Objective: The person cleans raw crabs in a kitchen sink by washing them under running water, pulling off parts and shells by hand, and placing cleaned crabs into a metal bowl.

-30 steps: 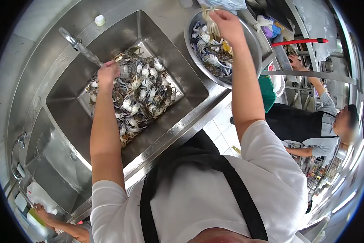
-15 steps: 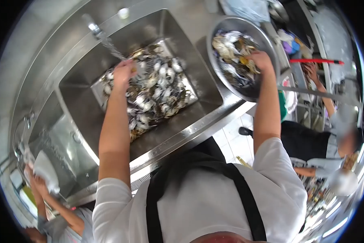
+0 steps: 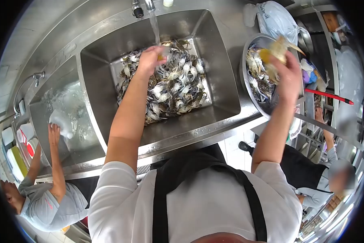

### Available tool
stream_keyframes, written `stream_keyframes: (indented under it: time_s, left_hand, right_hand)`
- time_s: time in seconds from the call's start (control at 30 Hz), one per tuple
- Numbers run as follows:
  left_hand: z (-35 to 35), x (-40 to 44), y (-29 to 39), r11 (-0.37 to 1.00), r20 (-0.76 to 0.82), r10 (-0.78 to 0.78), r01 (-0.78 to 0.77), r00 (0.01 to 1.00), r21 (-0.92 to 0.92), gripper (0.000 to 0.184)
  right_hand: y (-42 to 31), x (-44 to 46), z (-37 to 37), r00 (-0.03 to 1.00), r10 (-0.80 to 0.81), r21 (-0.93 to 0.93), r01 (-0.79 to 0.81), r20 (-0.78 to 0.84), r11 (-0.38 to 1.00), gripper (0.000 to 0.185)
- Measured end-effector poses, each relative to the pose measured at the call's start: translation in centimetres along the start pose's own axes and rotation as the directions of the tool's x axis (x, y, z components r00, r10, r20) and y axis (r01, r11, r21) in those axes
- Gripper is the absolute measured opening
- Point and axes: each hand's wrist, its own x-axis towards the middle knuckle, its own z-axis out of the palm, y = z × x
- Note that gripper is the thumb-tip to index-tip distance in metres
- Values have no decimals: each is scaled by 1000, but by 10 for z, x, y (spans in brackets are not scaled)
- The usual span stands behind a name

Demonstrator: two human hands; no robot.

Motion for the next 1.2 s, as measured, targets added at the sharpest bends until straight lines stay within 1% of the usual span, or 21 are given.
stream_keyframes:
  time_s: [0.07, 0.1, 0.13, 0.2, 0.23, 0.3, 0.33, 0.37, 0.4, 0.43, 0.47, 0.53, 0.6, 0.67, 0.73, 0.83, 1.0, 1.07, 1.13, 1.17, 1.2]
  left_hand:
    - [2, -3, 3, 997, 16, -19, 20, 1000, -78, 27]
    - [7, -10, 9, 998, -4, -33, 33, 999, -57, 24]
    - [9, -12, 10, 998, -5, -28, 27, 1000, -53, 24]
    - [5, -14, 7, 999, -41, -50, 49, 998, -23, 32]
    - [5, -15, 8, 998, -91, -57, 54, 994, -33, 39]
    - [-4, -22, 6, 1000, -89, -30, 30, 996, 4, 41]
    - [-5, -30, 9, 999, -70, -5, 8, 998, 38, 44]
    - [-2, -39, 11, 993, -73, 29, -21, 997, 113, 40]
    - [-4, -43, 10, 994, -81, 19, -10, 997, 111, 40]
    - [-5, -44, 8, 978, -37, 98, -89, 995, 191, 37]
    - [-6, -43, 6, 949, 16, 176, -174, 984, 263, 34]
    - [-14, -40, 2, 964, 11, 161, -159, 987, 214, 31]
    - [-20, -39, 2, 988, 22, 99, -101, 995, 113, 28]
    - [-16, -45, 12, 992, 22, 59, -61, 998, 113, 29]
    - [-4, -51, 16, 954, 2, 212, -207, 977, 216, 29]
    - [-8, -36, 6, 917, 100, 273, -290, 957, 275, 33]
    - [-8, -39, 13, 942, 69, 159, -172, 985, 289, 28]
    - [-9, -38, 14, 983, 37, 46, -52, 998, 178, 28]
    - [-7, -36, 11, 978, 19, 56, -58, 998, 202, 30]
    - [-8, -33, 7, 956, 27, 88, -92, 996, 279, 30]
    - [-9, -31, 4, 927, 37, 119, -125, 992, 353, 31]
  right_hand:
    - [-22, -14, 62, 960, 90, 71, -112, 264, 991, 36]
    - [-1, -11, 97, 924, 114, 82, -153, 364, 985, 35]
    - [31, -10, 135, 888, 39, 244, -168, 459, 955, 33]
    - [81, -6, 203, 864, 54, 180, -165, 500, 970, 32]
    - [83, -9, 222, 836, 159, 246, -328, 525, 912, 32]
    - [90, -16, 244, 736, 361, 320, -606, 573, 728, 35]
    - [94, -18, 253, 727, 361, 318, -614, 584, 722, 35]
    - [106, -18, 263, 708, 376, 361, -657, 598, 662, 37]
    - [118, -19, 271, 688, 393, 398, -695, 611, 598, 39]
    - [123, -19, 276, 673, 362, 381, -693, 645, 611, 51]
    - [128, -21, 278, 669, 368, 373, -698, 646, 611, 51]
    - [130, -21, 281, 671, 380, 365, -696, 636, 618, 53]
    - [137, -16, 282, 659, 375, 370, -708, 652, 601, 49]
    - [133, -15, 280, 648, 337, 416, -724, 683, 549, 43]
    - [130, -17, 276, 651, 343, 436, -731, 677, 526, 37]
    - [127, -17, 273, 639, 323, 430, -735, 698, 524, 33]
    - [131, -18, 273, 644, 330, 436, -735, 690, 520, 27]
    - [133, -17, 272, 646, 341, 439, -736, 683, 515, 26]
    - [131, -15, 270, 625, 308, 471, -761, 717, 447, 27]
    - [128, -17, 270, 628, 308, 475, -759, 715, 445, 27]
    - [126, -19, 272, 646, 333, 453, -738, 687, 499, 28]
